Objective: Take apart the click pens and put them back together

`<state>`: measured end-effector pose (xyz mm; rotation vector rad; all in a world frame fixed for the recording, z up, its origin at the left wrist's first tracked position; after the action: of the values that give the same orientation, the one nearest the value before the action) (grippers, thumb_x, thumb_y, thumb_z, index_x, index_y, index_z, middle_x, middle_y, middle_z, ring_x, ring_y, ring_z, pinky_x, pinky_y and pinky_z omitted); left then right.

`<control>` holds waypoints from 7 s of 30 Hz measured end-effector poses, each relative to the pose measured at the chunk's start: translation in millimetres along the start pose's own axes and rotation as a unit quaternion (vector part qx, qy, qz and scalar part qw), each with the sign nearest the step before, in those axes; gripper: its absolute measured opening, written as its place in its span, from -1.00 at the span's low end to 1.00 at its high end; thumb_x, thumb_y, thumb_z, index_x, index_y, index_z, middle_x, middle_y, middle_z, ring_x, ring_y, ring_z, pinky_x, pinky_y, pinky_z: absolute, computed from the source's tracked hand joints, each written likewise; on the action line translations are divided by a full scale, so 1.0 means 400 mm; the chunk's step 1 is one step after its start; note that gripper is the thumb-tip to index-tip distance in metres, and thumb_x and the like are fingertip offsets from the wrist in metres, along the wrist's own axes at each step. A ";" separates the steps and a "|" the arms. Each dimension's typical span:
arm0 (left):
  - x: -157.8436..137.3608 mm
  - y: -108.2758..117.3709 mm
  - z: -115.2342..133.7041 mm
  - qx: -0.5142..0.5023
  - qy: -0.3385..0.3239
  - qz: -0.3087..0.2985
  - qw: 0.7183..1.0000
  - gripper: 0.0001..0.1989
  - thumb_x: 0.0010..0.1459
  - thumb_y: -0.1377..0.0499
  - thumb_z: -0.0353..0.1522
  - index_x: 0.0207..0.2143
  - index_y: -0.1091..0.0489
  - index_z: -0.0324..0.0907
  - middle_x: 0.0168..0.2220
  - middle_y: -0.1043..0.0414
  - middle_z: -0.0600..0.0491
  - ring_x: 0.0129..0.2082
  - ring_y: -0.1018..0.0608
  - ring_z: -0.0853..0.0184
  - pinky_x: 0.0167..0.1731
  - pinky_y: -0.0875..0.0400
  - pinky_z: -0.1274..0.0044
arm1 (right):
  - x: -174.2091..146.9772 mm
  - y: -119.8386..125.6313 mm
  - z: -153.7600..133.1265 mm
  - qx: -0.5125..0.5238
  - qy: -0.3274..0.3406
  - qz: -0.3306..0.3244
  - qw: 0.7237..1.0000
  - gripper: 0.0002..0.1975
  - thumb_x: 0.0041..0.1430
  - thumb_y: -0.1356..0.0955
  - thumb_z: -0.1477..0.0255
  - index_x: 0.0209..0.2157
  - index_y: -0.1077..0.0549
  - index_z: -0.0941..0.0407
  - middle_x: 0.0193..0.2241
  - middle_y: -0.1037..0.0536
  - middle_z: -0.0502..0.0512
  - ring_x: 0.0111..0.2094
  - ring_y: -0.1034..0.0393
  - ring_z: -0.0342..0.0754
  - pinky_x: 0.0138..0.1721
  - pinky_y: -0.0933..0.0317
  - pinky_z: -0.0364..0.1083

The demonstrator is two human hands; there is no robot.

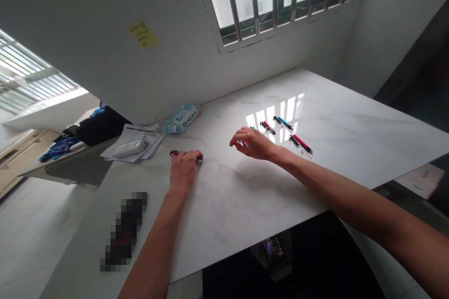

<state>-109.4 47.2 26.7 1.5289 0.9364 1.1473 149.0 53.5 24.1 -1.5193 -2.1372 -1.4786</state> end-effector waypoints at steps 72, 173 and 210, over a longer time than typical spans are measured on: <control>-0.032 -0.068 0.233 -0.646 0.060 0.045 0.760 -0.60 0.38 -0.10 -0.01 -0.14 -0.43 -0.17 -0.65 -0.15 0.26 -0.67 -0.14 0.47 -0.62 -0.02 0.61 | -0.037 0.151 0.068 0.162 -0.157 0.113 0.968 -0.80 0.25 -0.46 0.26 -0.20 -0.67 0.08 -0.22 -0.72 0.12 -0.19 -0.62 0.03 -0.07 -0.49 0.03; -0.029 -0.061 0.247 -0.619 0.084 0.017 0.781 -0.74 -0.06 -0.21 -0.34 -0.61 -0.14 -0.15 -0.61 -0.09 0.21 -0.55 -0.11 0.49 -0.53 -0.02 0.56 | 0.014 -0.064 -0.054 0.370 -0.141 0.017 0.918 -0.53 0.07 -0.56 0.34 0.04 -0.57 0.05 -0.24 -0.61 0.04 -0.27 -0.47 -0.09 -0.24 -0.40 -0.09; -0.027 -0.085 0.249 -0.673 0.089 0.001 0.734 -0.64 -0.07 -0.26 -0.33 -0.57 -0.05 -0.11 -0.64 -0.03 0.25 -0.59 -0.08 0.52 -0.57 0.04 0.56 | 0.013 -0.062 -0.068 0.377 -0.155 0.041 0.912 -0.65 0.07 -0.51 0.41 -0.07 -0.53 0.07 -0.25 -0.64 0.04 -0.31 -0.48 -0.10 -0.30 -0.38 -0.10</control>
<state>-17.1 20.2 -17.0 0.2040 0.0181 1.4492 116.2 35.8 25.3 -1.5426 -2.3449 -0.2833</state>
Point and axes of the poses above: each hand's wrist, its own x-axis towards the middle knuckle, its own y-axis out of the back of the hand, z = x × y, the point moved 5 cm from there along x, towards the middle knuckle
